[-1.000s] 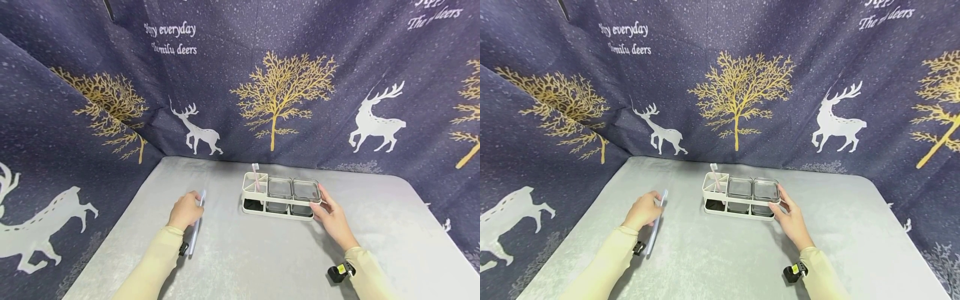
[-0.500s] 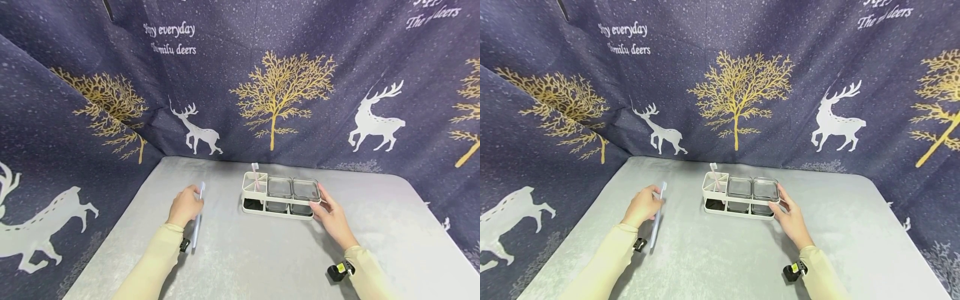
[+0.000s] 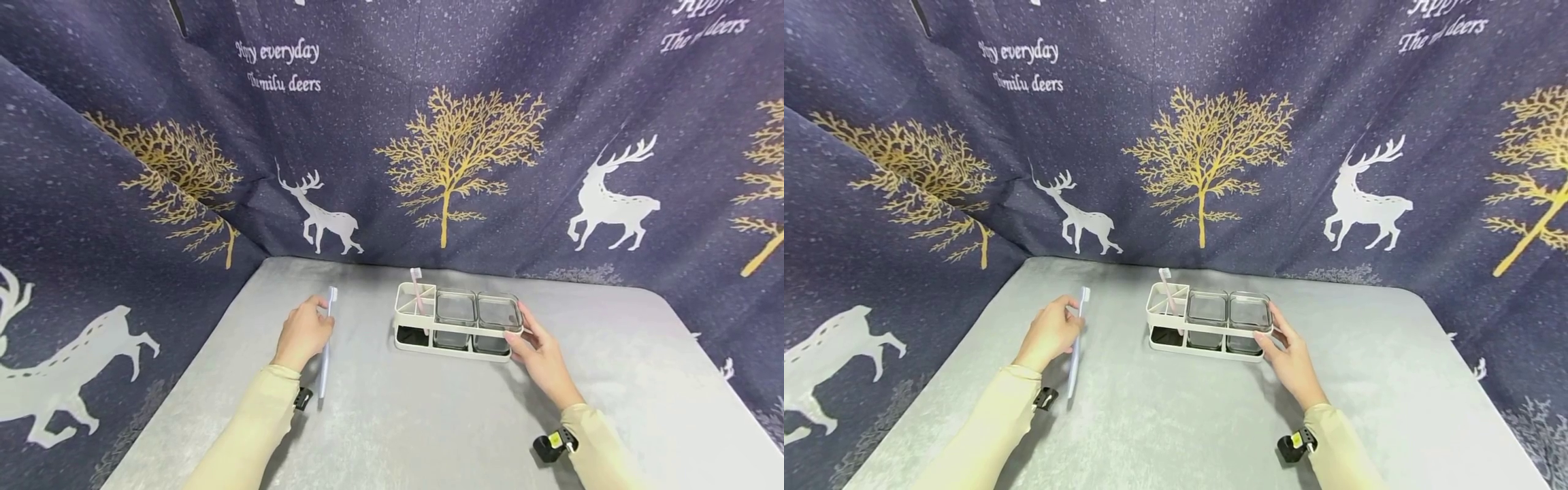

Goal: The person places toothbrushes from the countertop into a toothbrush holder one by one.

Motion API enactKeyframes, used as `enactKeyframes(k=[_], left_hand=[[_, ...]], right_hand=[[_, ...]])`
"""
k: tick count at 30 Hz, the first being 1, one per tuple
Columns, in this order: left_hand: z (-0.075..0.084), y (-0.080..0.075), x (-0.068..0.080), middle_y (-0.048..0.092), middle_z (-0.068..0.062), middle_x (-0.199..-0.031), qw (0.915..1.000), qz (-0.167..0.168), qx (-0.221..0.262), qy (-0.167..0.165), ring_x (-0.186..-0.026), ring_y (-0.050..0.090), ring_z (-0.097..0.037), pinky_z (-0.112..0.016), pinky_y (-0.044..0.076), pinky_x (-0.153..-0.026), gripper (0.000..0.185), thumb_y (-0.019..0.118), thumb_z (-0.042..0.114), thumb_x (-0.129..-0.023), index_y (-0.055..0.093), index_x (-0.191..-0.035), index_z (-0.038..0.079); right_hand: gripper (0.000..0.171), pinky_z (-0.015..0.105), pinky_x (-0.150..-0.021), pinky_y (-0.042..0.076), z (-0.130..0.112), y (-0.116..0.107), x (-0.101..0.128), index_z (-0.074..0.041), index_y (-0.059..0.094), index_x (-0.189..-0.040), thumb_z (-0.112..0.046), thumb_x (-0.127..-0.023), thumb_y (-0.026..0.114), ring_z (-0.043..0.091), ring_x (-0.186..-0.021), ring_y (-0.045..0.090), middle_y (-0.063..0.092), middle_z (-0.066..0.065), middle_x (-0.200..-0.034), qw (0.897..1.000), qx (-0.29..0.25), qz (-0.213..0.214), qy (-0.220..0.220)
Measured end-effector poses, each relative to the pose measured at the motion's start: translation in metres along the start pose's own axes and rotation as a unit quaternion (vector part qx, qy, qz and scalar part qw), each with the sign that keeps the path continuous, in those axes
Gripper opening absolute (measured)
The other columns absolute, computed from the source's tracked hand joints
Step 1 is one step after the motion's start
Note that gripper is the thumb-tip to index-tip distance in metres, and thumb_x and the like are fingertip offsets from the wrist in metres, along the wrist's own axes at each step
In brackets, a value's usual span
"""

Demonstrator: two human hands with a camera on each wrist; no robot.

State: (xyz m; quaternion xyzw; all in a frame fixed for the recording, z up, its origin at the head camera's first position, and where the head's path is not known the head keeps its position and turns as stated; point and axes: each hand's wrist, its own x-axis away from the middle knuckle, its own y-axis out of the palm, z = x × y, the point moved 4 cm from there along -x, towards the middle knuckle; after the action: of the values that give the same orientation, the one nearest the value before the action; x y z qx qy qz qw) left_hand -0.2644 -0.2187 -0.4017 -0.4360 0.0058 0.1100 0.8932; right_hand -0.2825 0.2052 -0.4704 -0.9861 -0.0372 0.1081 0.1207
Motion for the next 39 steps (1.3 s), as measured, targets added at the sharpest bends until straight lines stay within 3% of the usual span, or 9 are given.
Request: enactKeyframes(k=[6, 10, 23, 39], left_hand=[[0.009, -0.004, 0.002, 0.067, -0.005, -0.086, 0.9996, 0.022, 0.018, -0.001, -0.063, 0.062, -0.02, -0.042, 0.05, -0.065, 0.028, 0.062, 0.014, -0.09, 0.061, -0.117, 0.006], [0.013, -0.003, 0.003, 0.066, -0.005, -0.087, 0.9991, 0.024, 0.034, -0.006, -0.057, 0.062, -0.019, -0.041, 0.05, -0.065, 0.027, 0.061, 0.015, -0.092, 0.06, -0.118, 0.007], [0.024, -0.008, 0.005, 0.068, -0.006, -0.09, 0.9972, 0.048, 0.056, 0.013, -0.084, 0.064, -0.031, -0.047, 0.049, -0.078, 0.028, 0.061, 0.014, -0.09, 0.06, -0.117, 0.005], [0.038, -0.011, 0.004, 0.069, -0.005, -0.085, 0.9917, 0.084, 0.093, 0.028, -0.078, 0.064, -0.025, -0.045, 0.048, -0.075, 0.025, 0.063, 0.014, -0.087, 0.061, -0.11, 0.005]], right_hand=[[0.072, 0.034, -0.079, 0.057, 0.002, 0.001, 0.0, -0.021, 0.024, -0.158, -0.021, -0.098, 0.064, -0.001, -0.105, 0.058, 0.042, 0.028, -0.142, 1.0, -0.001, 0.002, -0.002], [0.072, 0.035, -0.079, 0.057, 0.002, 0.001, 0.0, -0.021, 0.024, -0.158, -0.022, -0.098, 0.064, -0.001, -0.105, 0.057, 0.042, 0.027, -0.142, 1.0, 0.0, 0.003, 0.0], [0.071, 0.034, -0.079, 0.057, 0.005, 0.004, -0.001, -0.02, 0.025, -0.158, -0.021, -0.098, 0.063, -0.004, -0.103, 0.056, 0.04, 0.027, -0.141, 1.0, -0.002, 0.006, 0.009], [0.072, 0.034, -0.081, 0.056, 0.001, 0.001, 0.0, -0.022, 0.023, -0.158, -0.022, -0.099, 0.063, -0.004, -0.104, 0.056, 0.04, 0.026, -0.142, 1.0, -0.011, 0.0, 0.016]])
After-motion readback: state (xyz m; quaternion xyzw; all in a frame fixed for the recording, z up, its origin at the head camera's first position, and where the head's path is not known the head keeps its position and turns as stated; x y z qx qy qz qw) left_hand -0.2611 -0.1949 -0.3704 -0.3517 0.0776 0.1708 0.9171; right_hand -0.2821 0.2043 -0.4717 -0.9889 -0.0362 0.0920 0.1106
